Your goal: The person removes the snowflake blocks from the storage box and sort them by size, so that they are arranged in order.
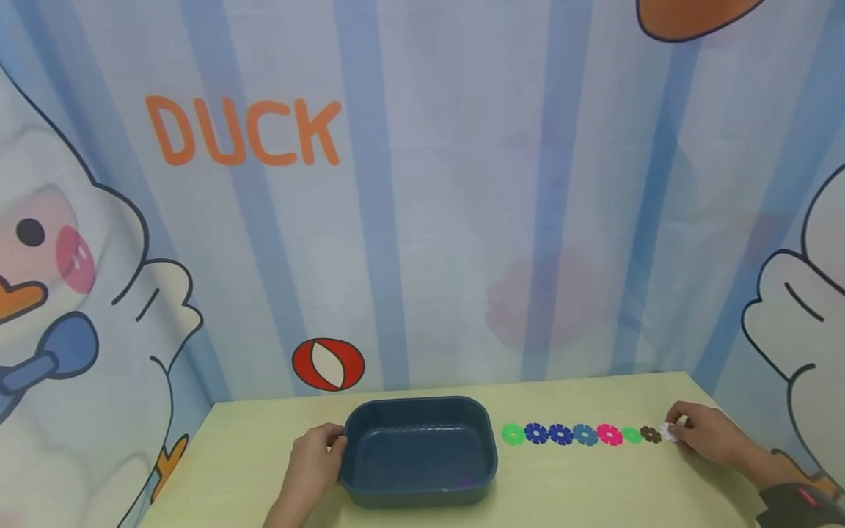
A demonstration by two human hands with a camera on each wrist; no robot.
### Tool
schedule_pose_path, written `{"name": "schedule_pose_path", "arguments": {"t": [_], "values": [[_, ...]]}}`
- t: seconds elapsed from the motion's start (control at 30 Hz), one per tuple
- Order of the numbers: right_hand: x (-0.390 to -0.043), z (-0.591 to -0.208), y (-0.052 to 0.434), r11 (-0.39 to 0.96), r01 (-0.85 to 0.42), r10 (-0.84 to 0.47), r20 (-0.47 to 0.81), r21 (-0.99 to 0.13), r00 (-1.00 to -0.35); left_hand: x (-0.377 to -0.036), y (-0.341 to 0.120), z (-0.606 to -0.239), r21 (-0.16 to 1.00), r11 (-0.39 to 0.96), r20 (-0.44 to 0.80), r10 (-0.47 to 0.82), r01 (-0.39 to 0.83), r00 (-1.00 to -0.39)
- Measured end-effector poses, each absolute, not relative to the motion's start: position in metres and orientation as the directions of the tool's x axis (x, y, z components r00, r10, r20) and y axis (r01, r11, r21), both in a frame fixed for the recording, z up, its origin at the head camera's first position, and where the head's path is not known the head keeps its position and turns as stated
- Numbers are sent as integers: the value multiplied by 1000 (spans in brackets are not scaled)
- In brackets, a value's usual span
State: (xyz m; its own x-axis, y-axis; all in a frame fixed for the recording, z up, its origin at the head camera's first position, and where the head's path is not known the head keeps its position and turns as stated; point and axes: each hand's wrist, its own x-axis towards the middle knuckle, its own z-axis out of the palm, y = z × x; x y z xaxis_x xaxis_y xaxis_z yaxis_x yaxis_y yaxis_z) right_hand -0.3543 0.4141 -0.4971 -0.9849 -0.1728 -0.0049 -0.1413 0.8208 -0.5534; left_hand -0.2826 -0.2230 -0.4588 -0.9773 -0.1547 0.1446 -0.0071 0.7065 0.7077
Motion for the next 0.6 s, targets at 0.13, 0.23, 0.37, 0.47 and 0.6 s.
{"name": "schedule_pose_path", "arguments": {"t": [0.13, 0.23, 0.37, 0.47, 0.6], "values": [[-353, -496, 415, 820, -141, -173, -5, -555, -985, -281, -223, -459, 704, 710, 153, -151, 0, -977], [-352, -495, 417, 826, -151, -181, -2, -543, -983, -281, -222, -460, 706, 708, 153, -146, 5, -977], [-349, -493, 415, 843, -170, -184, 22, -510, -983, -281, -221, -460, 722, 692, 144, -142, 5, -979], [-348, -489, 407, 848, -196, -197, 51, -493, -979, -281, -223, -459, 741, 671, 126, -143, -2, -982], [-347, -484, 390, 832, -243, -236, 78, -499, -969, -283, -229, -459, 747, 665, 118, -143, -7, -983]]}}
